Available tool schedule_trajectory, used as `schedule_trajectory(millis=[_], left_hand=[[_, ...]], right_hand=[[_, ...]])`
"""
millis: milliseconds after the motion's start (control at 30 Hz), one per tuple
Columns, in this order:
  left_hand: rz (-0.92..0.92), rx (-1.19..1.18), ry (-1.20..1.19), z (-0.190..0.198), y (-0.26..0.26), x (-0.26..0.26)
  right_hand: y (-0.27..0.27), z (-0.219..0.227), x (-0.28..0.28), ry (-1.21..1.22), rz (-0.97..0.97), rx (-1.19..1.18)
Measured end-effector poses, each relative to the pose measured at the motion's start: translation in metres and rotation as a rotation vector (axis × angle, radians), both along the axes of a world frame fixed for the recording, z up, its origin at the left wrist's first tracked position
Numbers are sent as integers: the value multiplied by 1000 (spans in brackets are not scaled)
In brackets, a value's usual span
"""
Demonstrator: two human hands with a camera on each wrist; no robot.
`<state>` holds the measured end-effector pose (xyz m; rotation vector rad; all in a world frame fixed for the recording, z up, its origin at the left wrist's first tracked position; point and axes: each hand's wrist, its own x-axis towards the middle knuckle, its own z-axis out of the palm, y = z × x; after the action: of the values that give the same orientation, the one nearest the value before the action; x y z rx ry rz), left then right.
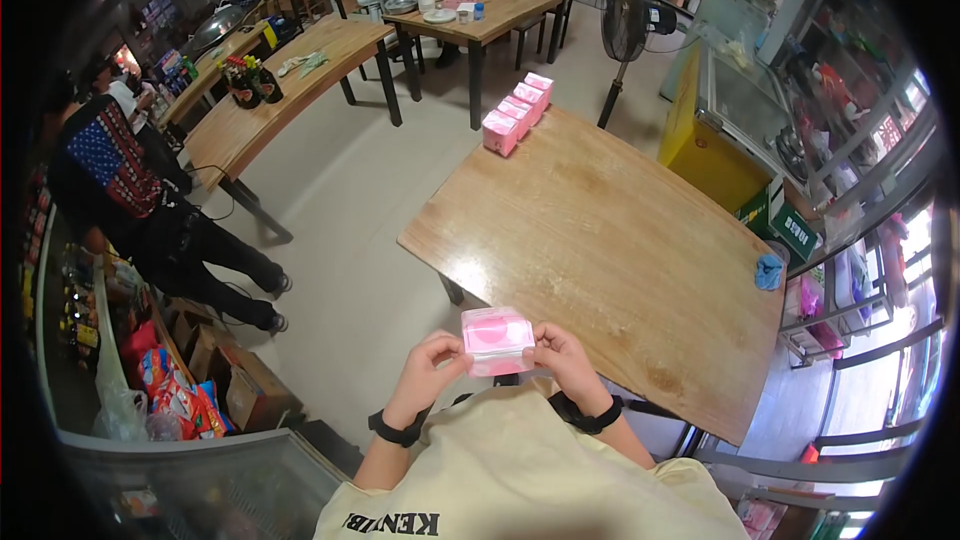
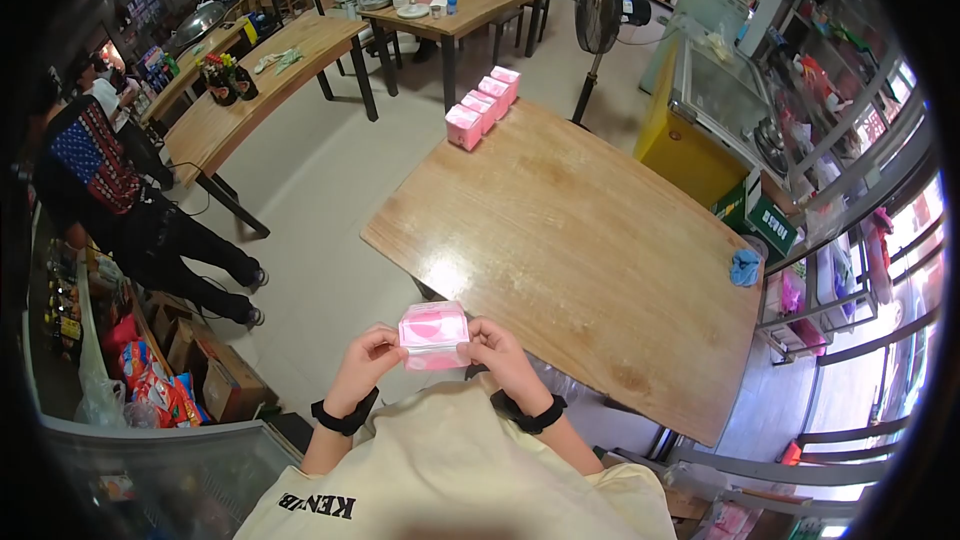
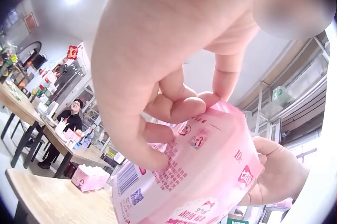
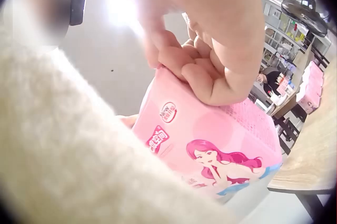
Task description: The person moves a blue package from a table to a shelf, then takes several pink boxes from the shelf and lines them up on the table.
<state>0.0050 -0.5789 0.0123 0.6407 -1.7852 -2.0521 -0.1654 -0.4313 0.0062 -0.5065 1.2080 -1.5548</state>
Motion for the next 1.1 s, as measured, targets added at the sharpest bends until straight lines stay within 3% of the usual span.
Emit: schedule_trajectory(millis=[367,600,733,900,1100], left_hand=[[-28,71,-66,-5,-68,-79],[-239,-27,-135,-16,-163,-132],[-342,-3,-98,-10,-222,-166],[-394,-82,-129,-9,-292,-202],[-419,-309,-176,-57,-353,-241]], right_hand=[[-50,-19,-61,-161,-86,39],[-110,-35,-78,-196,-220,52],[-159,-13,-92,-219,-332,95],[-224,-14,-108,-55,-443,120],[-288,-38,-128,95,-544,330]])
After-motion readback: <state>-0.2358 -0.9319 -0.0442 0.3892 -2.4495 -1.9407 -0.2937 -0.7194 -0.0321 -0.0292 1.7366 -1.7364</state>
